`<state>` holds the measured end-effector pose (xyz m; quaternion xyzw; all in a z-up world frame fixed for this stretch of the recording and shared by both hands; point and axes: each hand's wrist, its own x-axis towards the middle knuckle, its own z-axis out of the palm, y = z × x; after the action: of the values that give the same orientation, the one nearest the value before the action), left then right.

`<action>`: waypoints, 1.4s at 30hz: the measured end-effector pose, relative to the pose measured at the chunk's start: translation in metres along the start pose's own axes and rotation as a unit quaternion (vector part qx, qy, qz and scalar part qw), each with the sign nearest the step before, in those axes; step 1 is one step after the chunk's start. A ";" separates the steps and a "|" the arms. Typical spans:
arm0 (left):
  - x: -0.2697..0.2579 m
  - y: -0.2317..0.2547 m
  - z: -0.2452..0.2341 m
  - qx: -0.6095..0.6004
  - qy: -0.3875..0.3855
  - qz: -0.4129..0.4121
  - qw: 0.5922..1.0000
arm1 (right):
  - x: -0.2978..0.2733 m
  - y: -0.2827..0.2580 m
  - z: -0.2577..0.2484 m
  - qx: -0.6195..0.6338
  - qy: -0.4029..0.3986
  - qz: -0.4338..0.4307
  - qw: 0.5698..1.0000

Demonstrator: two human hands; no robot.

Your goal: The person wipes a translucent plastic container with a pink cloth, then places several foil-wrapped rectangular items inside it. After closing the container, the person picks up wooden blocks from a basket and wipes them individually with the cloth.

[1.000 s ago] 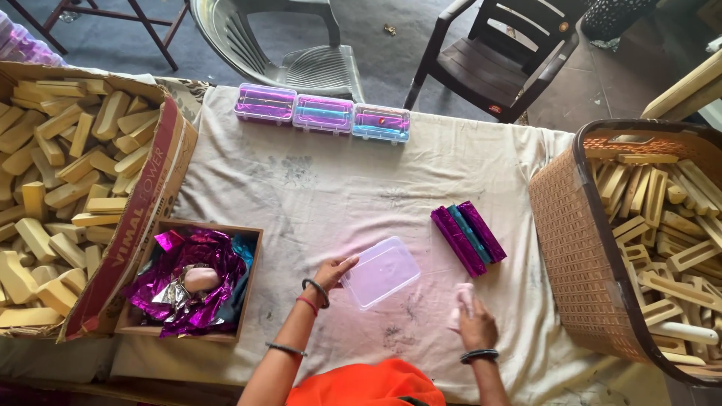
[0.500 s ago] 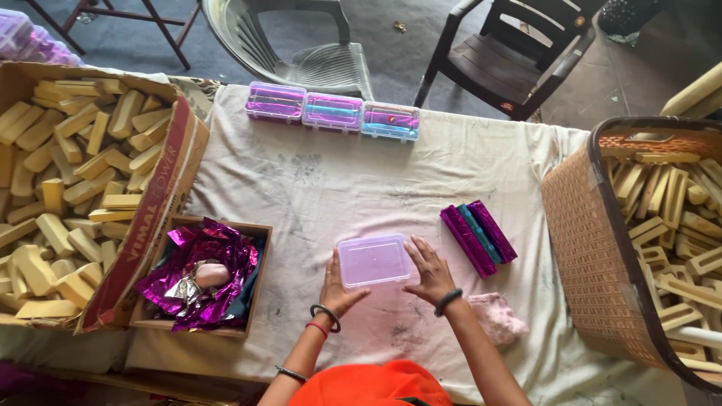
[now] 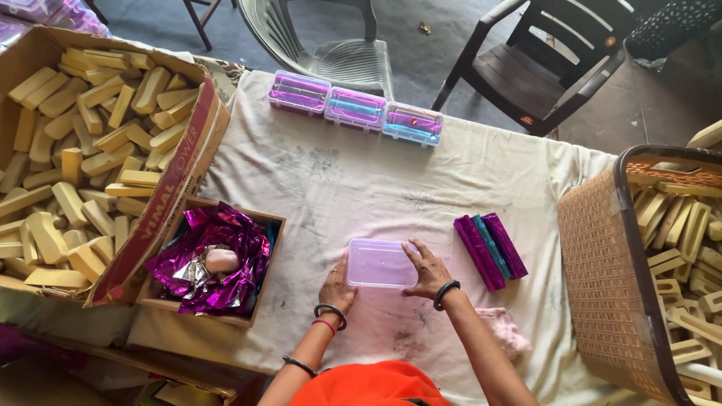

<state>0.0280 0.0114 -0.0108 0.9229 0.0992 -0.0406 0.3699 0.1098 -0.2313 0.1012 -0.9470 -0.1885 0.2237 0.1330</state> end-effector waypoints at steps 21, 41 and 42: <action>0.025 -0.019 -0.013 -0.161 -0.055 0.053 0.984 | 0.004 -0.003 -0.009 0.016 -0.018 0.011 1.000; 0.043 -0.019 -0.004 -0.174 -0.023 0.088 0.981 | 0.015 0.026 0.022 -0.002 0.023 -0.033 0.999; 0.044 -0.020 0.000 -0.181 0.009 0.115 0.977 | 0.011 0.023 0.025 -0.004 0.040 -0.044 0.998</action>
<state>0.0668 0.0320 -0.0305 0.8464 0.0017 0.0287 0.5318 0.1144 -0.2429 0.0680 -0.9463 -0.2258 0.1789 0.1468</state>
